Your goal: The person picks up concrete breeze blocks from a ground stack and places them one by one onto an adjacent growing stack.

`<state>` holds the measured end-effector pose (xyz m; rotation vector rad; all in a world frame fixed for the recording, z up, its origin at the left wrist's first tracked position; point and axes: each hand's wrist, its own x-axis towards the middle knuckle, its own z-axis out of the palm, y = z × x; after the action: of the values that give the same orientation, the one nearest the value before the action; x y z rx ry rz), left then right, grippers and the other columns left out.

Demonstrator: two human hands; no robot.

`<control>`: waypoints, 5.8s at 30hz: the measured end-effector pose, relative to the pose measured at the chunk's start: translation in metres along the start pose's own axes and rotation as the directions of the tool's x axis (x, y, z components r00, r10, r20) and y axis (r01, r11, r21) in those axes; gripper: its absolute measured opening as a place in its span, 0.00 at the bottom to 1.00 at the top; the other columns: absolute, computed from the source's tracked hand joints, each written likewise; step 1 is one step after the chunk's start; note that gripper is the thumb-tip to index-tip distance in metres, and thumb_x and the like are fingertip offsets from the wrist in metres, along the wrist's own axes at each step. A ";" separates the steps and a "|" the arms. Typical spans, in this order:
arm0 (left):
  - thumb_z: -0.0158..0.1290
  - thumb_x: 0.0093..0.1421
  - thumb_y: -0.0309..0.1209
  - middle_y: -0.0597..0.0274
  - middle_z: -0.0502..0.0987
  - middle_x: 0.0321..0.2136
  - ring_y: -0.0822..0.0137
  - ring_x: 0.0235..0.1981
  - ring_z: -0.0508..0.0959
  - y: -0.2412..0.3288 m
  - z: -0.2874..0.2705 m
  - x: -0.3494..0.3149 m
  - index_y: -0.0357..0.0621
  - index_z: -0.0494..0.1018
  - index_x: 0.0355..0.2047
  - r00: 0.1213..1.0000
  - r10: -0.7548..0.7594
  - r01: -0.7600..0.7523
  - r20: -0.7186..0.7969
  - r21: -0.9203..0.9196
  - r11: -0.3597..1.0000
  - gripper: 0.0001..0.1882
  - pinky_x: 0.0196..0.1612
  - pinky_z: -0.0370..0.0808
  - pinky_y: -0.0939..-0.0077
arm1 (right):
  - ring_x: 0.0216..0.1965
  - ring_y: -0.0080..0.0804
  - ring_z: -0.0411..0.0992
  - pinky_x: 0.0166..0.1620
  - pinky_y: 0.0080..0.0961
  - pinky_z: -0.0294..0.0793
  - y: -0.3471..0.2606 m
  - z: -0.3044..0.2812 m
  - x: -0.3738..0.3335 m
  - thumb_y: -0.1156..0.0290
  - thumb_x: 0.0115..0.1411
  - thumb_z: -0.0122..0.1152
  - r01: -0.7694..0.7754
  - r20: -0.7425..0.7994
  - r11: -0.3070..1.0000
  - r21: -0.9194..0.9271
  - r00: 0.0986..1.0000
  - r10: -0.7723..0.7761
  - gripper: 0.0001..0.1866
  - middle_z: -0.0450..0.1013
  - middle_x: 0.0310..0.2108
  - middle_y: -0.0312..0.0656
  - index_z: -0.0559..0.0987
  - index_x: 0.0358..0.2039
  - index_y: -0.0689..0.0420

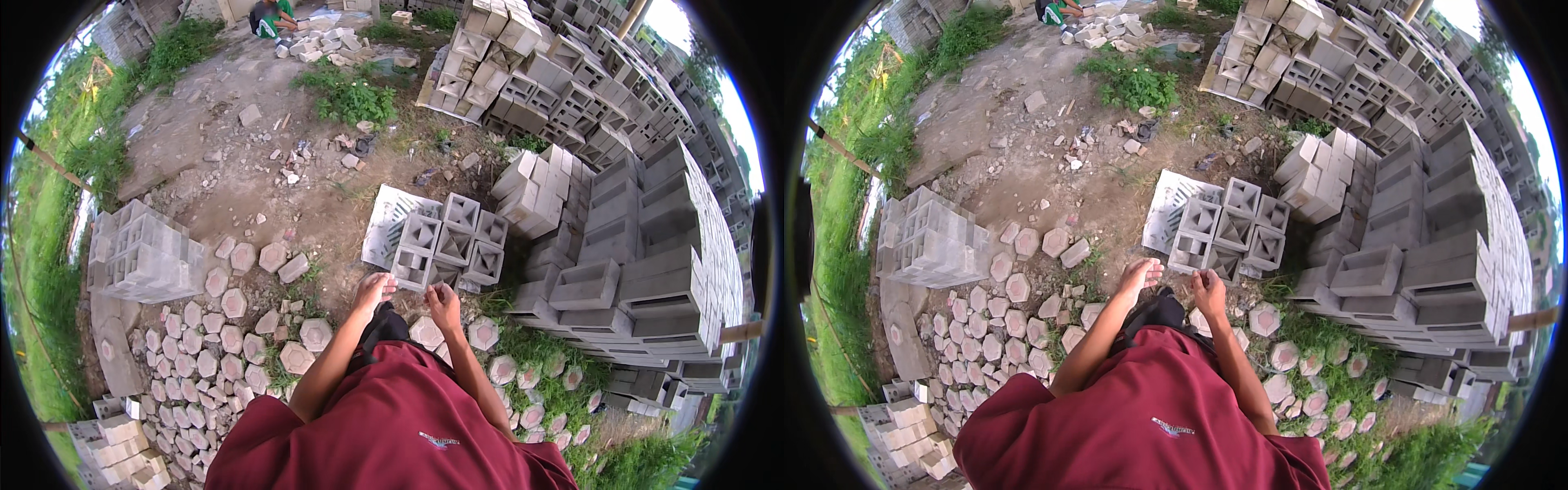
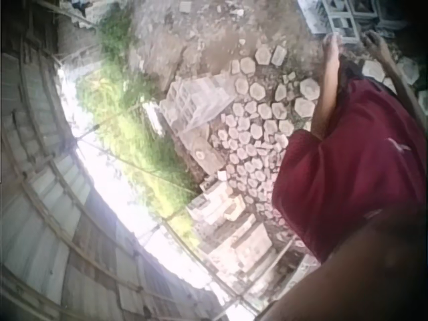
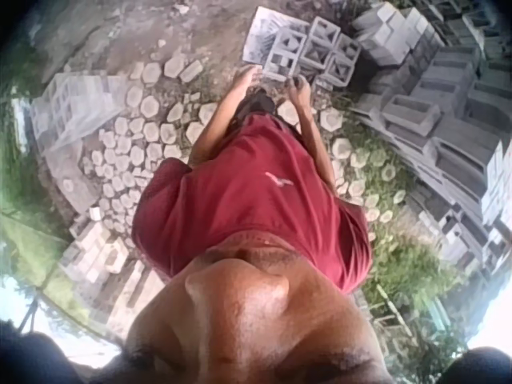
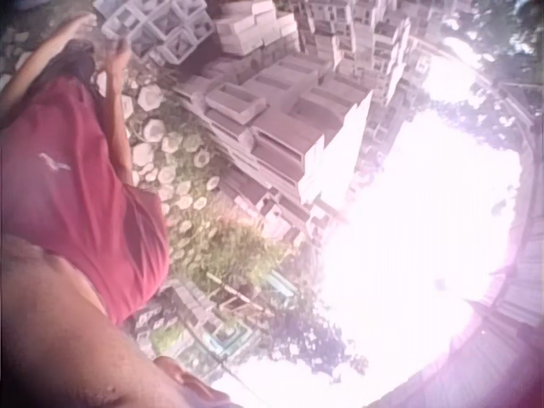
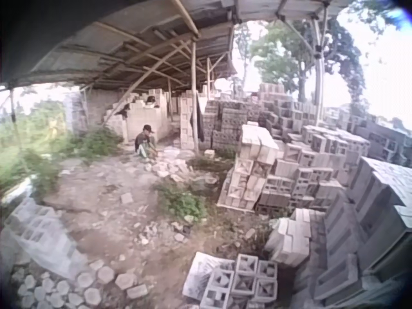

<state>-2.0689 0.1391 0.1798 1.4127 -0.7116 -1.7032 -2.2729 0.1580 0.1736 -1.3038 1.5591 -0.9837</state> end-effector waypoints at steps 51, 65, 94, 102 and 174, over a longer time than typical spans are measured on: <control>0.49 0.59 0.41 0.44 0.77 0.39 0.52 0.44 0.76 -0.341 -0.056 0.511 0.33 0.71 0.40 0.959 -0.273 0.235 -0.081 0.769 0.594 0.20 0.46 0.71 0.66 | 0.36 0.54 0.73 0.42 0.41 0.72 0.523 0.069 0.250 0.60 0.54 0.56 -0.501 -0.017 0.781 -0.374 0.845 0.534 0.16 0.75 0.31 0.56 0.76 0.34 0.62; 0.33 0.65 0.52 0.51 0.58 0.61 0.59 0.64 0.54 -0.414 -0.135 0.585 0.36 0.57 0.59 0.680 -0.678 0.726 -0.280 0.127 0.676 0.33 0.63 0.48 0.53 | 0.34 0.63 0.70 0.35 0.48 0.69 0.612 0.136 0.305 0.59 0.60 0.50 -0.539 -0.260 0.805 -0.248 0.838 0.480 0.19 0.71 0.25 0.62 0.73 0.28 0.65; 0.28 0.60 0.64 0.55 0.55 0.62 0.54 0.61 0.57 -0.499 -0.102 0.651 0.48 0.51 0.64 0.775 -0.632 0.598 0.031 -0.362 0.715 0.41 0.60 0.58 0.59 | 0.39 0.24 0.68 0.44 0.22 0.65 0.697 0.185 0.346 0.48 0.60 0.54 -0.444 -0.204 0.611 0.655 0.675 0.709 0.26 0.72 0.38 0.37 0.73 0.41 0.62; 0.32 0.61 0.61 0.55 0.59 0.60 0.56 0.58 0.62 -0.502 -0.127 0.582 0.48 0.54 0.62 0.748 -0.664 0.602 -0.019 -0.403 0.690 0.38 0.58 0.62 0.59 | 0.44 0.27 0.69 0.48 0.25 0.67 0.640 0.172 0.327 0.46 0.62 0.48 -0.729 0.120 0.326 0.602 0.486 0.866 0.33 0.70 0.46 0.39 0.69 0.52 0.65; 0.43 0.62 0.45 0.56 0.75 0.40 0.64 0.37 0.77 0.106 -0.341 -0.032 0.39 0.68 0.50 0.316 -0.190 -0.889 -0.930 -0.360 0.284 0.23 0.39 0.76 0.70 | 0.41 0.26 0.71 0.44 0.24 0.71 -0.266 0.521 0.214 0.46 0.65 0.38 -0.373 0.990 0.919 -0.125 -0.107 0.091 0.30 0.72 0.42 0.39 0.71 0.52 0.60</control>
<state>-1.7116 0.1326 0.2082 0.8329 0.4727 -0.3444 -1.7160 -0.1158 0.2277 -1.0068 0.3296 0.2765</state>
